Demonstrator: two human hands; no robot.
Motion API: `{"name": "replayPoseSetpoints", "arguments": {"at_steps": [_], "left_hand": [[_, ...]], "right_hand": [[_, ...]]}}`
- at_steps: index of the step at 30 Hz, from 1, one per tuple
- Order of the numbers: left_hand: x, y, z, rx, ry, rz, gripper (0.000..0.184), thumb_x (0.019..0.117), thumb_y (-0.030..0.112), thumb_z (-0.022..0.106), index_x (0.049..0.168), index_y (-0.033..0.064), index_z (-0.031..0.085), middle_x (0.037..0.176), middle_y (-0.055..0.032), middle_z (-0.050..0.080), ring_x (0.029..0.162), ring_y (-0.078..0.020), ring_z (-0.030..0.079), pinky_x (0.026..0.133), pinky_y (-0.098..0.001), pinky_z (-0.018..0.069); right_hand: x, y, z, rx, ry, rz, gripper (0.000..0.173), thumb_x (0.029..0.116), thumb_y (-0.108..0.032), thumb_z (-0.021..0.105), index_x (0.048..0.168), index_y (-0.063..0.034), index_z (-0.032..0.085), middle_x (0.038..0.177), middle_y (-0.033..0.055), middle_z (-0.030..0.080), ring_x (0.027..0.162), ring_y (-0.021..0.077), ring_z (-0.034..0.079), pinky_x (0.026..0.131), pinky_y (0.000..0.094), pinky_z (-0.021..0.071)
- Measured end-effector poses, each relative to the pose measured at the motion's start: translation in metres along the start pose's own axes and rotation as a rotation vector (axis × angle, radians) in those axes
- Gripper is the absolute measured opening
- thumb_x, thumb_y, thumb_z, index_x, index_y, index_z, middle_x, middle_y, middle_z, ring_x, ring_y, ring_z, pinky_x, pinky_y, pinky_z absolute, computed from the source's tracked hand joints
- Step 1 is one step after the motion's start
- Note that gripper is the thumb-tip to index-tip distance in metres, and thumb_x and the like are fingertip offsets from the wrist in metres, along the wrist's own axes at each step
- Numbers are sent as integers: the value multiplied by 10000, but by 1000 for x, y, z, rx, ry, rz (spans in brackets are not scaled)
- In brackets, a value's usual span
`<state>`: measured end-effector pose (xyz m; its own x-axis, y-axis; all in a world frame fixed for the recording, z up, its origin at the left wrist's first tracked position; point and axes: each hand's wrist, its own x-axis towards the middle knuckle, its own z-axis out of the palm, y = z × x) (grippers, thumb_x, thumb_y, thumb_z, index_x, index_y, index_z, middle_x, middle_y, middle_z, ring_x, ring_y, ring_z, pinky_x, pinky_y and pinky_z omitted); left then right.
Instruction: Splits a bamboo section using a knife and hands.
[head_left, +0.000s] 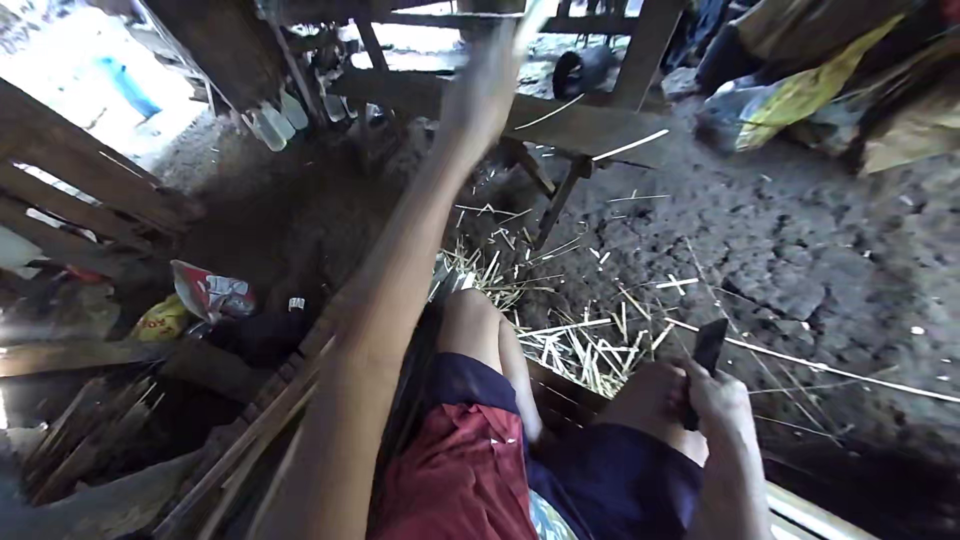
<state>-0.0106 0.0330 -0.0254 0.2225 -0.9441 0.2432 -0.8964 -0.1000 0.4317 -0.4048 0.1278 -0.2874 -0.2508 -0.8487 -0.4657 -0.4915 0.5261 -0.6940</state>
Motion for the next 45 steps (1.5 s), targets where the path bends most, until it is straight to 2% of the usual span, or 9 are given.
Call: {"name": "replayPoseSetpoints", "arguments": {"at_steps": [5, 10, 15, 18, 24, 28, 35, 42, 45], "left_hand": [[-88, -90, 161, -87, -420, -413, 430, 1115, 227, 389, 1459, -23, 455, 1349, -308, 578, 1236, -461, 595, 1019, -613, 482], [-156, -136, 222, -45, -551, -618, 453, 1122, 294, 374, 1483, 34, 459, 1371, -262, 593, 1257, -435, 594, 1018, -613, 481], [-185, -149, 232, 46, -629, -764, 430, 1103, 142, 364, 1517, 45, 426, 1412, -242, 579, 1300, -413, 577, 1037, -579, 485], [-201, -149, 232, 112, -697, -745, 438, 1062, 17, 412, 1499, -7, 429, 1492, -257, 482, 1344, -418, 526, 1047, -558, 479], [-212, -155, 187, 46, -589, -650, 445, 1087, 282, 504, 1445, 20, 539, 1454, -227, 542, 1313, -392, 562, 1063, -544, 470], [-214, -174, 179, 97, -485, -629, 336, 1071, 233, 541, 1336, 55, 645, 1378, -216, 587, 1281, -394, 569, 1028, -540, 485], [-222, -185, 204, 294, -694, -600, 336, 1069, 143, 505, 1357, 0, 605, 1375, -230, 594, 1259, -402, 588, 1000, -535, 493], [-219, -205, 171, -169, -503, -780, 349, 1091, 196, 472, 1358, 41, 634, 1322, -210, 655, 1268, -371, 605, 1078, -570, 448], [-230, -208, 160, -565, -384, -824, 349, 1097, 180, 480, 1332, -40, 614, 1320, -266, 621, 1230, -379, 591, 1054, -535, 445]], "right_hand": [[-4, 5, 4, 167, 8, -17, 331, 1096, -313, 451, 1100, -38, 635, 616, -56, 486, 467, 44, 471, 494, 252, 470], [-2, 0, 15, 129, 24, 1, 349, 1089, -334, 479, 1068, -19, 626, 594, -50, 481, 448, 48, 470, 479, 259, 474], [6, -3, 20, -52, 22, 31, 397, 1080, -336, 491, 1147, 33, 625, 777, 77, 550, 617, 139, 499, 643, 399, 473], [18, 8, 21, -45, 16, 20, 406, 1076, -365, 494, 1142, 17, 616, 730, 29, 526, 566, 107, 486, 578, 355, 472], [14, 0, 22, -20, 19, 68, 364, 1075, -360, 503, 1061, -12, 608, 648, -46, 474, 489, 40, 455, 510, 267, 458], [13, -4, 26, -38, 41, 75, 361, 1079, -353, 487, 1069, -10, 598, 660, -47, 465, 494, 27, 448, 516, 254, 457], [21, 7, 26, -63, 30, 51, 404, 1075, -385, 487, 1105, -2, 610, 701, 3, 488, 537, 86, 455, 560, 340, 454], [22, 11, 26, -27, 41, 22, 369, 1069, -370, 492, 1089, -21, 607, 704, -25, 497, 526, 45, 468, 537, 285, 467], [18, 4, 24, -76, 21, 15, 456, 1068, -382, 500, 1192, 40, 618, 886, 136, 589, 704, 168, 524, 726, 452, 478]]}}
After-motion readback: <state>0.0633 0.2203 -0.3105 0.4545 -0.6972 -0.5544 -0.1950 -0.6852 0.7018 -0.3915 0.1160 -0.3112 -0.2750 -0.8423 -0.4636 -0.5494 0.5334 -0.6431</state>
